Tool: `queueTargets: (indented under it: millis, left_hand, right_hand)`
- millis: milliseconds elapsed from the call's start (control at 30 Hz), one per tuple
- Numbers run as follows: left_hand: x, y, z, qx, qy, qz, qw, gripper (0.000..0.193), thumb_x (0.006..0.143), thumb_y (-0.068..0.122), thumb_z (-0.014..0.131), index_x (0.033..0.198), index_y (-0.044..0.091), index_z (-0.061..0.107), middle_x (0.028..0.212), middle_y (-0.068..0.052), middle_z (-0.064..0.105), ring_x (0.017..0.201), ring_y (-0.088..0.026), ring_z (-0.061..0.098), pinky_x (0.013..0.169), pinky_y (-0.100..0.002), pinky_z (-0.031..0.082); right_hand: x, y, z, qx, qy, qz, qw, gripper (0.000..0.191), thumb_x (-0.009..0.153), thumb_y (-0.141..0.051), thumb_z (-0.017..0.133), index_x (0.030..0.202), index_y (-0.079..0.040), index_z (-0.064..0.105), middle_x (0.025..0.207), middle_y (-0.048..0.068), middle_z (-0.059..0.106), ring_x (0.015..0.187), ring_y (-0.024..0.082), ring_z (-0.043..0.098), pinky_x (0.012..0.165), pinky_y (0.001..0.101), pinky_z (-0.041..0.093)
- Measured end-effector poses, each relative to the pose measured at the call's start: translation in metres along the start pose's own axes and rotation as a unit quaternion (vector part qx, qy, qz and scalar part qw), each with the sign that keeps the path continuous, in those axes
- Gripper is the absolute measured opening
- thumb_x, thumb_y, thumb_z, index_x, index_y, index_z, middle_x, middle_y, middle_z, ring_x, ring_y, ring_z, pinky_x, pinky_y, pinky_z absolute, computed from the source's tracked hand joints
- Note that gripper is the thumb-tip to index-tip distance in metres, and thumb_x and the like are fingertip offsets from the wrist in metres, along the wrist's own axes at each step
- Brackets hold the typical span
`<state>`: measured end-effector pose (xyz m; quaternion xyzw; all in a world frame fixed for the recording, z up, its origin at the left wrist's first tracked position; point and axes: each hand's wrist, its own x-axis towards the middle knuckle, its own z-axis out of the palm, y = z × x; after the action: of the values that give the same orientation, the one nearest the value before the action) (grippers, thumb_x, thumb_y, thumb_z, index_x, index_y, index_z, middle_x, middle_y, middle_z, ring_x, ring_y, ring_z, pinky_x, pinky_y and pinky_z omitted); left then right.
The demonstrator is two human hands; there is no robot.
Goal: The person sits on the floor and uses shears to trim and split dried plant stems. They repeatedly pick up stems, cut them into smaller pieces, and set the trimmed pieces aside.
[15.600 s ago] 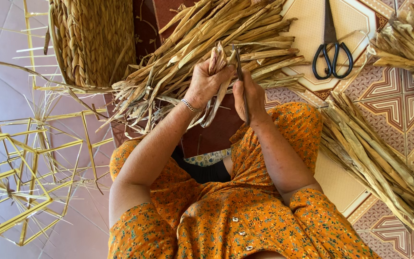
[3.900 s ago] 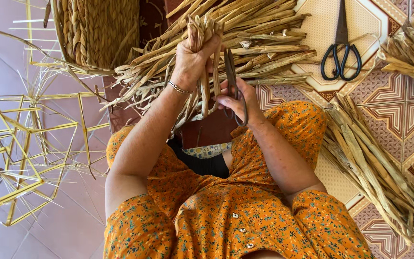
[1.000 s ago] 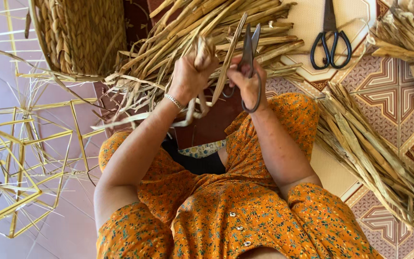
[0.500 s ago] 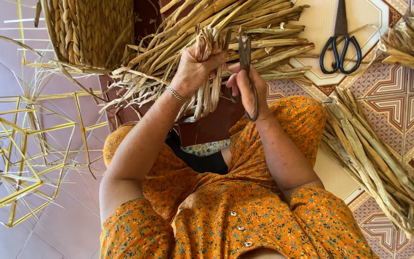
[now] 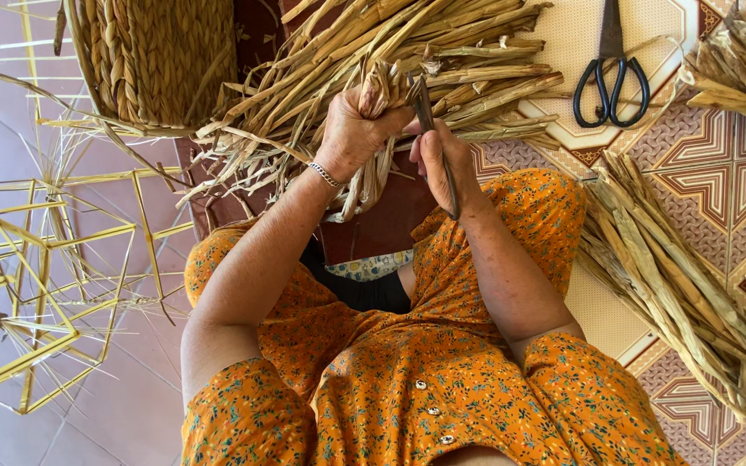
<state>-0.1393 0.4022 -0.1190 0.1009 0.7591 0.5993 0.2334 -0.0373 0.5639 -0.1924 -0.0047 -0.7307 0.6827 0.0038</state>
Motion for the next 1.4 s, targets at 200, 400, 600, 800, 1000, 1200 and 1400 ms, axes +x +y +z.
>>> queueTargets:
  millis: [200,400,600,800,1000,1200,1400]
  left_hand:
    - [-0.003,0.001,0.005,0.027,0.009,-0.021,0.999,0.009,0.089,0.015,0.081,0.086,0.009,0.075,0.065,0.003,0.069,0.051,-0.003,0.057,0.046,-0.023,0.047]
    - [0.0,-0.005,0.002,0.044,0.004,-0.009,0.999,0.009,0.09,0.016,0.08,0.085,0.01,0.074,0.066,0.004,0.071,0.052,-0.003,0.061,0.049,-0.024,0.05]
    - [0.0,-0.011,0.0,0.05,-0.009,0.021,0.998,0.012,0.09,0.015,0.08,0.085,0.008,0.071,0.071,0.003,0.07,0.062,-0.003,0.061,0.057,-0.026,0.053]
    - [-0.003,-0.009,0.002,0.101,-0.003,0.022,0.995,0.011,0.088,0.016,0.08,0.085,0.009,0.073,0.071,0.004,0.071,0.064,-0.003,0.064,0.059,-0.026,0.054]
    - [-0.001,-0.014,0.002,0.059,-0.014,0.004,0.998,0.008,0.09,0.015,0.079,0.089,0.008,0.076,0.073,0.004,0.073,0.064,-0.003,0.063,0.059,-0.026,0.054]
    - [0.002,-0.026,0.002,-0.036,-0.013,-0.003,0.999,0.007,0.095,0.013,0.077,0.092,0.006,0.076,0.075,0.004,0.071,0.064,-0.003,0.06,0.057,-0.025,0.051]
    - [0.0,-0.025,0.003,0.003,-0.016,0.011,1.0,0.006,0.092,0.011,0.079,0.095,0.007,0.076,0.081,0.003,0.076,0.07,-0.003,0.067,0.063,-0.025,0.057]
  right_hand:
    - [-0.003,0.0,0.003,-0.041,0.03,-0.008,0.999,0.06,0.113,-0.055,0.027,0.117,-0.006,0.061,0.069,-0.002,0.052,0.06,0.006,0.052,0.054,0.0245,0.044]
    - [-0.003,0.006,0.006,-0.077,0.059,0.014,0.995,0.064,0.111,-0.057,0.024,0.099,-0.008,0.063,0.059,-0.003,0.049,0.051,0.006,0.051,0.046,0.0253,0.043]
    - [0.001,0.008,0.001,-0.106,0.033,-0.035,0.993,0.065,0.112,-0.057,0.023,0.112,-0.005,0.062,0.065,-0.004,0.051,0.056,0.007,0.055,0.047,0.0258,0.046]
    - [-0.001,0.013,0.002,-0.083,0.048,-0.025,0.995,0.065,0.113,-0.057,0.024,0.104,-0.006,0.063,0.06,-0.004,0.05,0.052,0.007,0.053,0.045,0.0262,0.043]
    - [-0.003,0.01,0.005,-0.063,0.057,0.011,0.996,0.066,0.112,-0.059,0.027,0.101,-0.006,0.066,0.059,-0.004,0.05,0.052,0.007,0.053,0.045,0.0262,0.042]
    - [0.001,0.008,0.002,-0.042,-0.001,-0.011,0.999,0.066,0.111,-0.06,0.023,0.117,-0.005,0.06,0.067,-0.005,0.049,0.055,0.006,0.051,0.047,0.0251,0.044]
    - [-0.002,0.012,0.002,-0.044,0.019,-0.037,0.998,0.065,0.113,-0.058,0.023,0.107,-0.005,0.06,0.063,-0.004,0.044,0.053,0.006,0.046,0.046,0.0253,0.038]
